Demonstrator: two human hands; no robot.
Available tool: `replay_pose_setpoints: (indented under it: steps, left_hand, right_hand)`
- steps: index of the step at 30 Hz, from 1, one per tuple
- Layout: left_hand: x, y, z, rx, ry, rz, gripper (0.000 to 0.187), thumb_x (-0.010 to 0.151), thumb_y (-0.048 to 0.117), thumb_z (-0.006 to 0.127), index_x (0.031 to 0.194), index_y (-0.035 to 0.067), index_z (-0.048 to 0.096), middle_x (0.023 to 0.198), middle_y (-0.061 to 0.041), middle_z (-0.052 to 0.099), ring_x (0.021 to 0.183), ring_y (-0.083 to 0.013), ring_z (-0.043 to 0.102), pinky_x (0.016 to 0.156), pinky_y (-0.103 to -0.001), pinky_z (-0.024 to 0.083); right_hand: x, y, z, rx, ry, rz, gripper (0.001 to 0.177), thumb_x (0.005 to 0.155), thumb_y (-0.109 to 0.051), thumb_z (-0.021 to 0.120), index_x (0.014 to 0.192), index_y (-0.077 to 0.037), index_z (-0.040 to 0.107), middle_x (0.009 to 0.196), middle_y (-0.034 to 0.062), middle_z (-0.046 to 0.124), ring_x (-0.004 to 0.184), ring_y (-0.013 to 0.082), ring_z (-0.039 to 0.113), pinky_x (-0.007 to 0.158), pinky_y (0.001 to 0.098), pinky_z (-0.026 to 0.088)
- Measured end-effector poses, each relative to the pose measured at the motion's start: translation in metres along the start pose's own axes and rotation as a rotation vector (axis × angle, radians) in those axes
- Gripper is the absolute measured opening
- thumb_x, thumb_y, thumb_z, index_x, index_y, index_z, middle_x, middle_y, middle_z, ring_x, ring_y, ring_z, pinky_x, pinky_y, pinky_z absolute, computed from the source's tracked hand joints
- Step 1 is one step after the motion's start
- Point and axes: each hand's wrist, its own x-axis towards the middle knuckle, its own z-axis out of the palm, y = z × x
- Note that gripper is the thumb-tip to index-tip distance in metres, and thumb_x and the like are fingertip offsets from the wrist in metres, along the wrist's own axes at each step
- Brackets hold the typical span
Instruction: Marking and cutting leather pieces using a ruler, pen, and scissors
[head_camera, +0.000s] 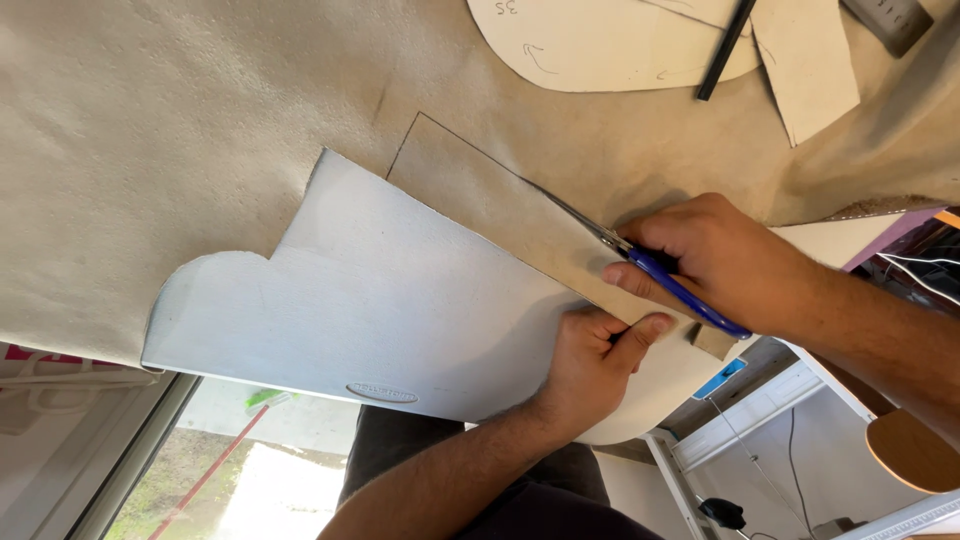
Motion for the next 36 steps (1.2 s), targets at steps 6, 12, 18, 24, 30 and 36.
replay_pose_setpoints:
  steps: [6,12,18,24,30,36]
  left_hand:
    - [0.001,0.006,-0.001,0.015,0.0,0.021,0.053,0.1,0.02,0.066,0.055,0.011,0.041,0.05,0.005,0.039,0.049,-0.0066,0.035,0.049,-0.029,0.032]
    - [0.002,0.004,-0.003,0.044,0.006,0.038,0.051,0.1,0.021,0.067,0.056,0.01,0.043,0.05,0.004,0.041,0.049,-0.007,0.036,0.049,-0.029,0.032]
    - [0.002,0.005,-0.004,0.047,0.005,0.05,0.051,0.1,0.019,0.068,0.056,0.009,0.043,0.049,0.003,0.043,0.048,-0.0073,0.036,0.048,-0.029,0.033]
    - [0.003,0.004,-0.003,0.059,0.008,0.054,0.052,0.1,0.019,0.067,0.056,0.009,0.041,0.05,0.004,0.041,0.049,-0.0074,0.035,0.049,-0.03,0.031]
    - [0.003,0.007,-0.003,0.062,0.013,0.027,0.052,0.099,0.019,0.068,0.057,0.009,0.039,0.052,0.004,0.039,0.051,-0.0076,0.033,0.05,-0.03,0.03]
    - [0.004,0.005,-0.002,0.049,0.02,0.013,0.054,0.098,0.017,0.069,0.058,0.01,0.034,0.053,0.005,0.033,0.053,-0.0075,0.029,0.049,-0.031,0.026]
  right_hand:
    - [0.003,-0.001,-0.003,0.016,0.012,-0.028,0.045,0.096,-0.036,0.067,0.066,-0.008,0.05,0.055,0.0025,0.04,0.048,0.0188,0.039,0.048,0.0346,0.035]
    - [0.015,-0.007,-0.004,0.021,0.01,-0.026,0.045,0.096,-0.04,0.066,0.067,-0.009,0.052,0.054,0.0018,0.043,0.047,0.0183,0.04,0.048,0.0334,0.036]
    - [0.015,-0.006,0.0,-0.001,0.029,-0.027,0.045,0.098,-0.037,0.064,0.067,-0.009,0.049,0.054,0.0018,0.044,0.048,0.018,0.043,0.048,0.0339,0.037]
    - [0.021,-0.009,-0.001,0.008,0.046,-0.047,0.045,0.097,-0.037,0.066,0.066,-0.009,0.048,0.055,0.0015,0.039,0.048,0.0183,0.038,0.047,0.0332,0.035]
    - [0.028,-0.009,0.001,-0.02,0.032,-0.021,0.048,0.097,-0.041,0.065,0.066,-0.009,0.048,0.053,0.0036,0.04,0.047,0.0208,0.037,0.048,0.0352,0.035]
    - [0.029,-0.007,0.002,-0.063,0.048,-0.048,0.049,0.099,-0.038,0.064,0.065,-0.009,0.045,0.053,0.004,0.038,0.048,0.0211,0.036,0.048,0.0361,0.034]
